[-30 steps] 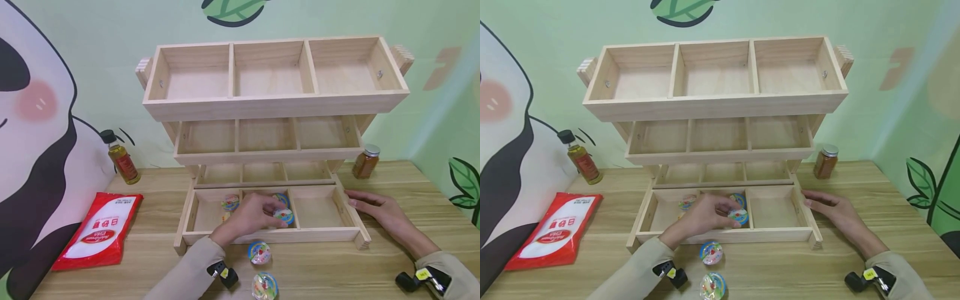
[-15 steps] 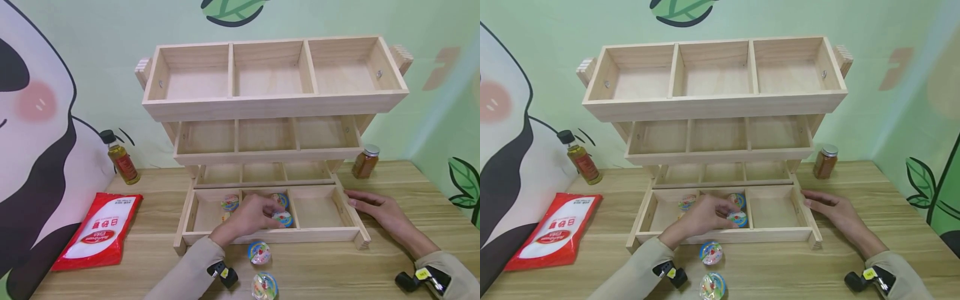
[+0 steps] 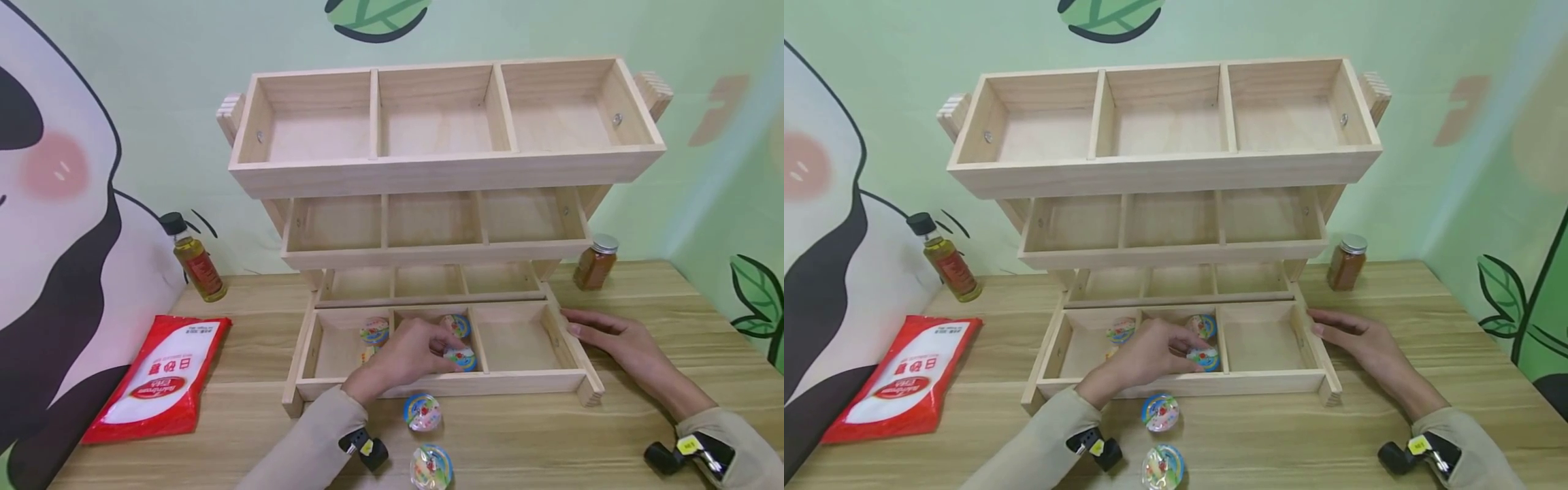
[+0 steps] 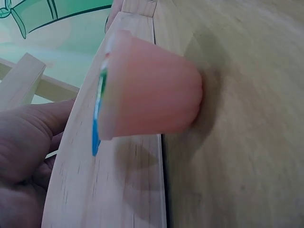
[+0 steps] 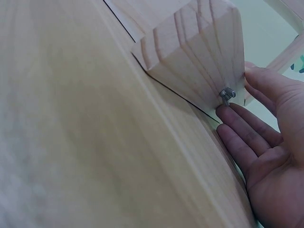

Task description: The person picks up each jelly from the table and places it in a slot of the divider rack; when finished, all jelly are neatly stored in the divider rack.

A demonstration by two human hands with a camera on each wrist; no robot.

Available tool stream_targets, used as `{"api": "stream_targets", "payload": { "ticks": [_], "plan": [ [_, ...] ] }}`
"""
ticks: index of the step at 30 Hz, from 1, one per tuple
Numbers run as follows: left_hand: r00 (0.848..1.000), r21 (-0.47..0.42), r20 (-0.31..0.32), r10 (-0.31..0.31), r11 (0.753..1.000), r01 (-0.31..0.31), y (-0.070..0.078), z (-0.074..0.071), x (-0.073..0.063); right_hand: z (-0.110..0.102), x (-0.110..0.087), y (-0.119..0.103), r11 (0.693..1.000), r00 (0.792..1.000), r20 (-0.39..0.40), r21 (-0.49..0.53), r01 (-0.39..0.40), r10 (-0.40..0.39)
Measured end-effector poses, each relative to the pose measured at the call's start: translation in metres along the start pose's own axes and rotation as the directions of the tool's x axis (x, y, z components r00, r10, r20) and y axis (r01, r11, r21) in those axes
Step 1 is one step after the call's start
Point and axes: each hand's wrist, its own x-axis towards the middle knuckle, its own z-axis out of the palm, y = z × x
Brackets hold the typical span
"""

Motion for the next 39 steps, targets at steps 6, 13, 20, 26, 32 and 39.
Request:
{"api": "stream_targets", "payload": {
  "ticks": [6,13,20,26,32,39],
  "plan": [
    [1.0,-0.02,-0.006,-0.006,1.0,0.006,-0.001,-0.003,-0.004,0.002,0.004,-0.002,0.999,1.0,0.006,0.03,0.014,-0.015],
    [1.0,-0.048,-0.008,-0.016,0.999,0.015,-0.001,-0.004,-0.005,0.002,0.004,-0.001,0.999,1.0,0.002,0.028,0.019,-0.019],
    [0.999,-0.072,-0.037,-0.021,0.997,0.018,-0.002,-0.004,-0.008,0.001,0.002,0.0,0.999,1.0,0.01,0.035,0.009,-0.01],
    [0.998,-0.075,-0.055,-0.022,0.997,0.018,-0.002,-0.005,-0.011,0.001,0.001,0.0,0.999,1.0,0.004,0.036,0.009,-0.009],
    [0.997,-0.083,-0.082,0.001,0.997,-0.007,0.001,-0.009,-0.017,0.001,0.001,0.0,0.999,1.0,0.002,0.034,0.012,-0.012],
    [0.991,-0.099,-0.124,0.054,0.993,-0.067,0.005,-0.016,-0.03,0.001,0.0,0.0,1.0,1.0,0.002,0.018,0.014,-0.014]
  ]
}}
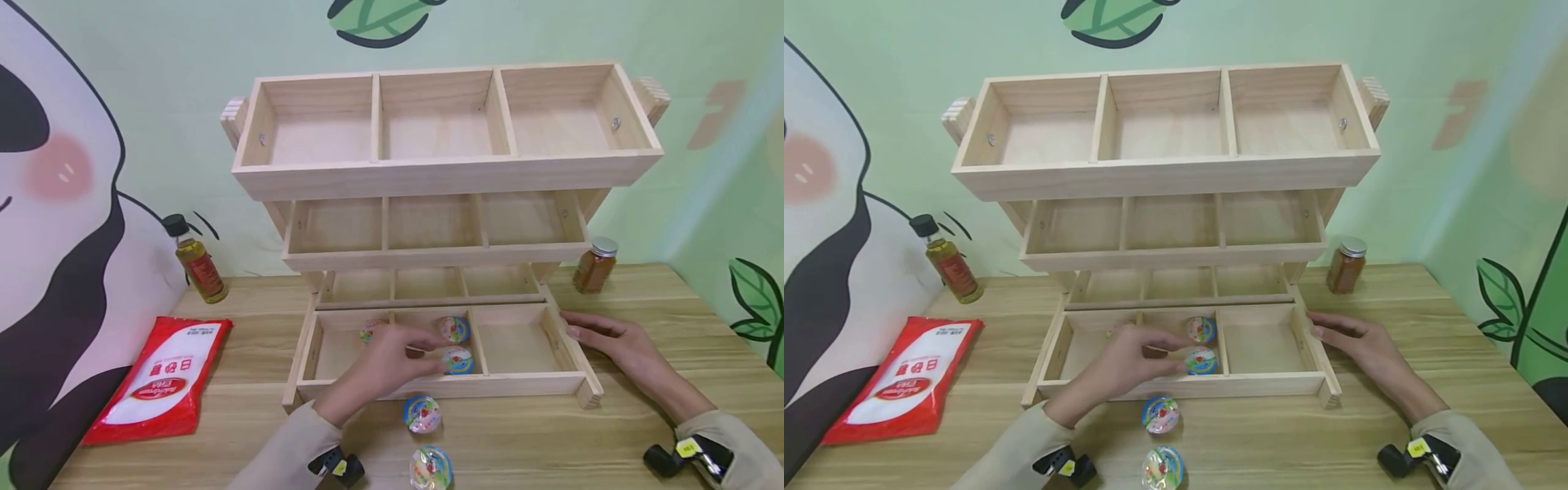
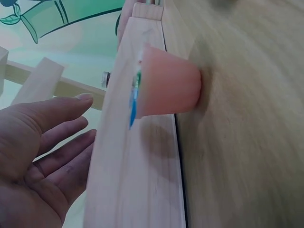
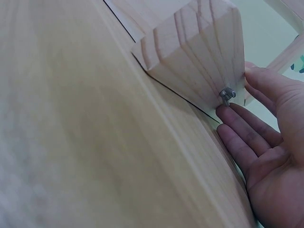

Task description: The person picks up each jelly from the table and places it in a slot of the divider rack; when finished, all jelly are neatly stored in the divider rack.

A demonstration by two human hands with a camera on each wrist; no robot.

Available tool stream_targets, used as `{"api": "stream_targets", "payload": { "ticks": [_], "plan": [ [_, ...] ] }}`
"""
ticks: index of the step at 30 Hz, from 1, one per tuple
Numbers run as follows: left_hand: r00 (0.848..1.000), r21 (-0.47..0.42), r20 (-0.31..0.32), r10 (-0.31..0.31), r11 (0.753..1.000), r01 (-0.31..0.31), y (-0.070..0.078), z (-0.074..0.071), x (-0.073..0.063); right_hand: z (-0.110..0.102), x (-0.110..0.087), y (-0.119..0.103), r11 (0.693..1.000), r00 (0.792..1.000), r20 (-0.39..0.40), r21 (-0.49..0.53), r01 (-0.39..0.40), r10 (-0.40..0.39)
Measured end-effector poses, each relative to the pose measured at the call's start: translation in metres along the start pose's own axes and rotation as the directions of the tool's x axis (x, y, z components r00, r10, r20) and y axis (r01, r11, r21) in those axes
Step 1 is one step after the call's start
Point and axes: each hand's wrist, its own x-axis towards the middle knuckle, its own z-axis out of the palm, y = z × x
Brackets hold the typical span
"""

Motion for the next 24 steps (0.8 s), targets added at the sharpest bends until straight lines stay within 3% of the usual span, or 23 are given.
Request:
{"api": "stream_targets", "payload": {
  "ticks": [4,8,13,24],
  "plan": [
    [0.999,-0.01,-0.03,0.03,1.0,-0.03,0.002,-0.006,-0.009,0.0,0.0,0.0,1.0,1.0,-0.004,-0.014,0.002,-0.002],
    [0.999,-0.041,-0.038,0.003,0.999,-0.005,0.005,-0.01,-0.018,0.0,0.0,0.0,1.0,1.0,-0.004,-0.012,0.006,-0.006],
    [0.999,-0.1,-0.021,-0.038,0.994,0.036,0.011,-0.012,-0.029,0.001,0.0,0.0,1.0,1.0,-0.003,-0.019,0.008,-0.008],
    [0.999,-0.149,0.004,-0.036,0.988,0.036,0.017,-0.018,-0.05,0.001,0.001,0.001,1.0,1.0,-0.003,-0.011,0.004,-0.004]
  ]
}}
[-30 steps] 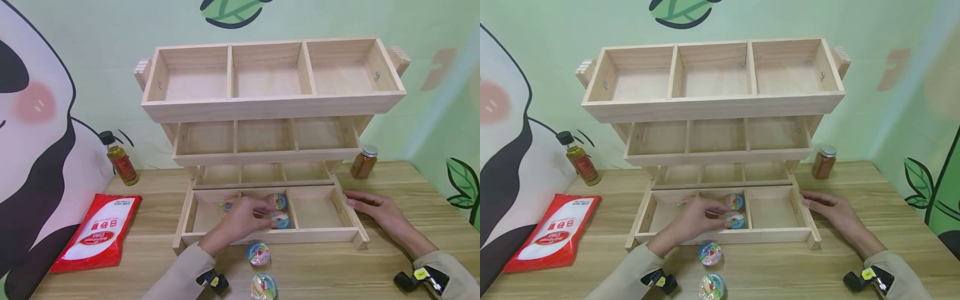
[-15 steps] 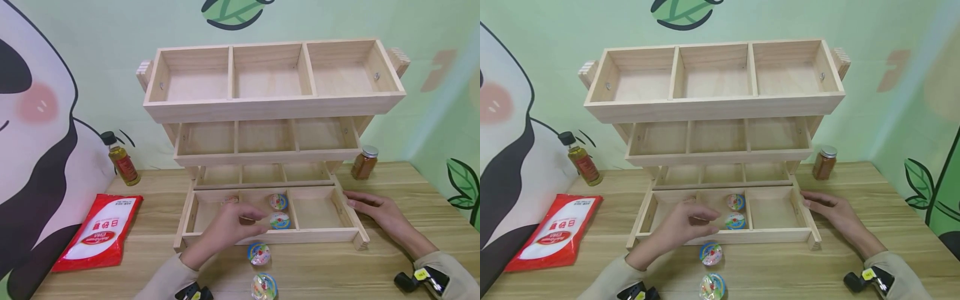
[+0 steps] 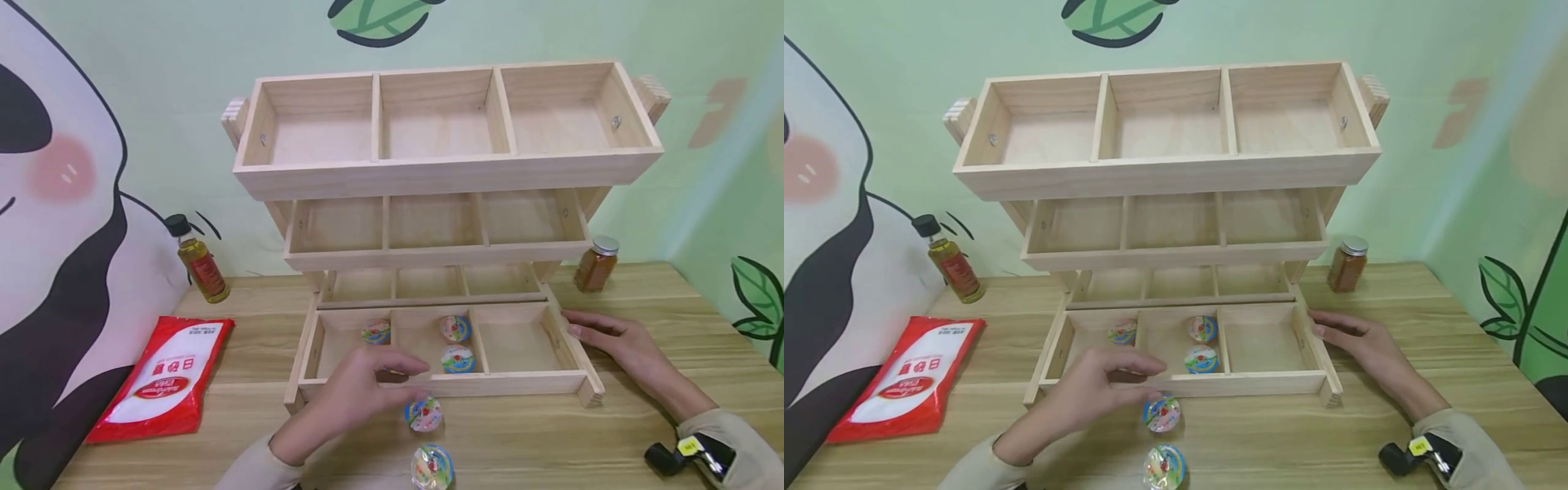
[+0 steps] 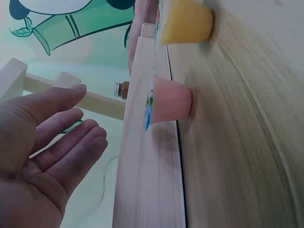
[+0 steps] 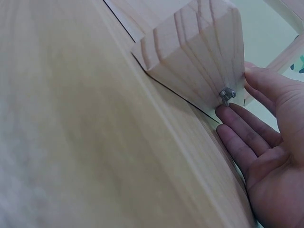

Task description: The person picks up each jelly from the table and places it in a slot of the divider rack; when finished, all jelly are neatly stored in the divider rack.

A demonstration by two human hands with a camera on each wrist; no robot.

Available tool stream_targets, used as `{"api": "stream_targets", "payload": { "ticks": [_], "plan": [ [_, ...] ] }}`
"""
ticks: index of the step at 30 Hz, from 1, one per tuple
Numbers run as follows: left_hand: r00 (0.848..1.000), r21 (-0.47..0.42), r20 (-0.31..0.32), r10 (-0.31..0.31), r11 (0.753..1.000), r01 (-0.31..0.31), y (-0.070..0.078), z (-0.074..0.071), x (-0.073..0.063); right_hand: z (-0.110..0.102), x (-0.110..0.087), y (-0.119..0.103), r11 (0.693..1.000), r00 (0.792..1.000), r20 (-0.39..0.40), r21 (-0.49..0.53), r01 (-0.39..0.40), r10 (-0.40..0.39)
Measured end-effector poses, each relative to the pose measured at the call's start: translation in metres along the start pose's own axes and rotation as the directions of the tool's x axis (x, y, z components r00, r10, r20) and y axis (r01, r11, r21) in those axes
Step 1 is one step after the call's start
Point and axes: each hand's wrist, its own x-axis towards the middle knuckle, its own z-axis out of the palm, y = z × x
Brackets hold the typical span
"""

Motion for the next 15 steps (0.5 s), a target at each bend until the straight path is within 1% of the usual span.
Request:
{"api": "stream_targets", "payload": {
  "ticks": [2,6,12,15],
  "plan": [
    [1.0,-0.011,0.007,0.012,1.0,-0.012,0.001,-0.001,-0.004,0.0,0.0,0.0,1.0,1.0,-0.001,-0.003,0.0,0.0],
    [0.998,-0.024,0.03,0.056,0.998,-0.056,0.003,0.001,-0.014,0.0,0.0,0.0,1.0,1.0,0.004,0.005,0.0,0.0],
    [0.996,-0.028,0.045,0.072,0.997,-0.071,0.006,0.002,-0.025,0.0,-0.001,0.0,0.999,1.0,0.008,0.032,0.008,-0.008],
    [0.994,-0.047,0.062,0.093,0.995,-0.09,0.005,0.002,-0.03,-0.001,0.0,-0.001,1.0,1.0,0.007,0.029,0.005,-0.005]
  ]
}}
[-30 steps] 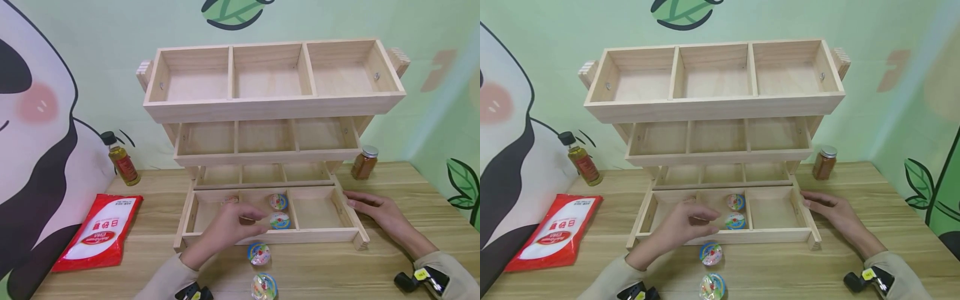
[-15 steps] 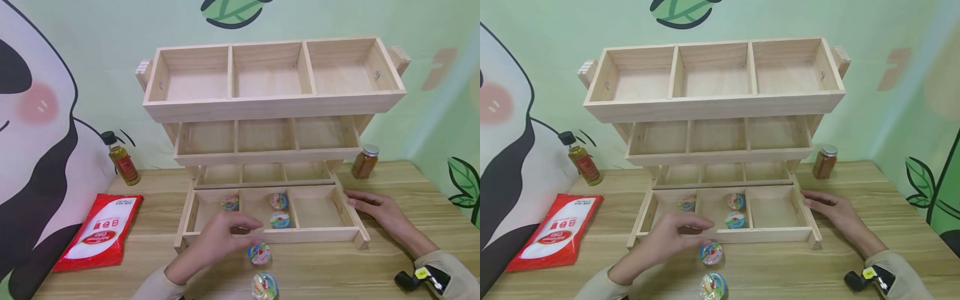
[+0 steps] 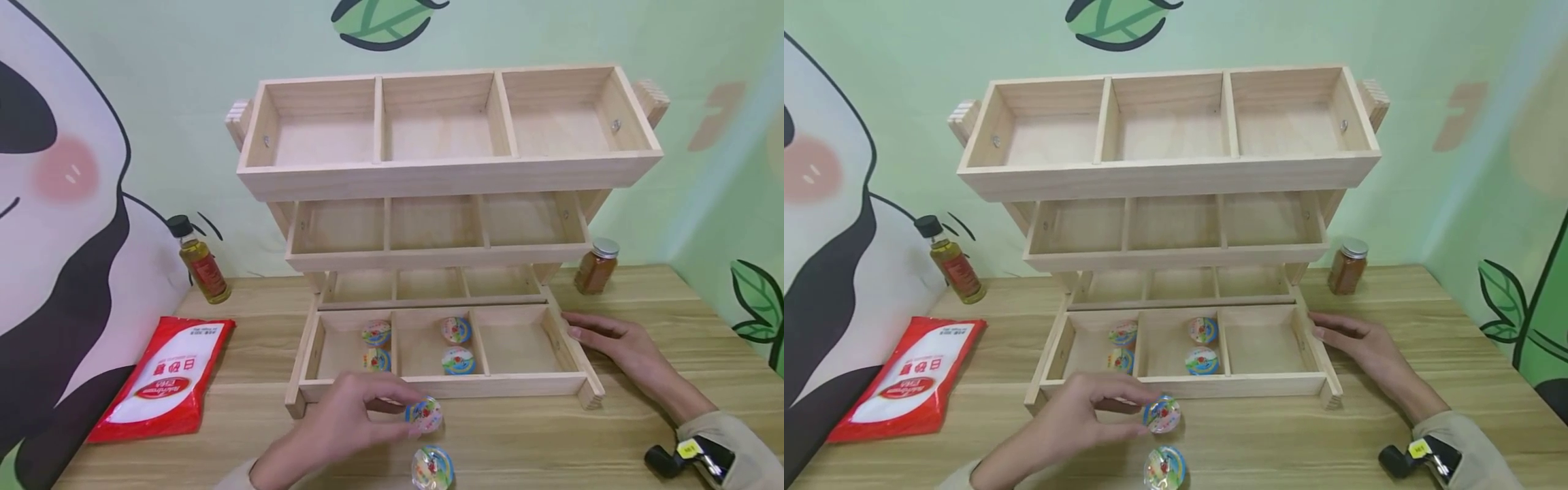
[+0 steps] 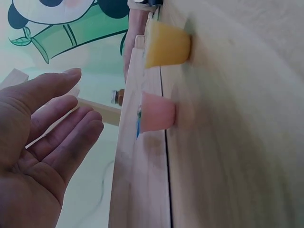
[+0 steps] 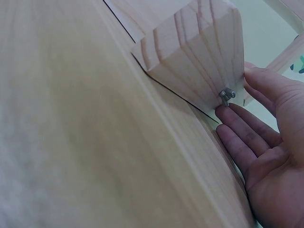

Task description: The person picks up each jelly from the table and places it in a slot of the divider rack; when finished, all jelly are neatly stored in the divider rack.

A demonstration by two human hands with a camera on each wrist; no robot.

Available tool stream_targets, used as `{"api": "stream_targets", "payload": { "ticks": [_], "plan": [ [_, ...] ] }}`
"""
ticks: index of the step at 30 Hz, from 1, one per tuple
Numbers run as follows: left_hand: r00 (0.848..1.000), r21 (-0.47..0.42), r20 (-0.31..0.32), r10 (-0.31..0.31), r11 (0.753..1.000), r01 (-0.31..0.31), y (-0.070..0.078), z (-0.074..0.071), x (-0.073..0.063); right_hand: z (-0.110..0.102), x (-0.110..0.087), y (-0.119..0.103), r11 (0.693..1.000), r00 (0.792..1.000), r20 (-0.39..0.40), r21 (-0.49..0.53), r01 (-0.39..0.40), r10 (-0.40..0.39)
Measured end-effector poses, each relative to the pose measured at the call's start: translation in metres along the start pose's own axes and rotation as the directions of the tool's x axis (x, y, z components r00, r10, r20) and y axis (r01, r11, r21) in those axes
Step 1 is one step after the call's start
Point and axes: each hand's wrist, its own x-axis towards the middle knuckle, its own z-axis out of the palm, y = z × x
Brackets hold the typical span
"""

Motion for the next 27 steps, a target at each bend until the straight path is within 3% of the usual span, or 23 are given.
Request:
{"api": "stream_targets", "payload": {
  "ticks": [8,27],
  "plan": [
    [0.992,0.019,0.072,0.1,0.995,-0.101,-0.001,0.008,-0.007,0.0,0.0,-0.001,0.999,1.0,-0.011,-0.039,-0.008,0.007],
    [0.982,0.031,0.17,0.077,0.996,-0.084,-0.006,0.021,-0.014,0.0,0.0,0.003,0.999,1.0,-0.015,-0.047,-0.025,0.025]
  ]
}}
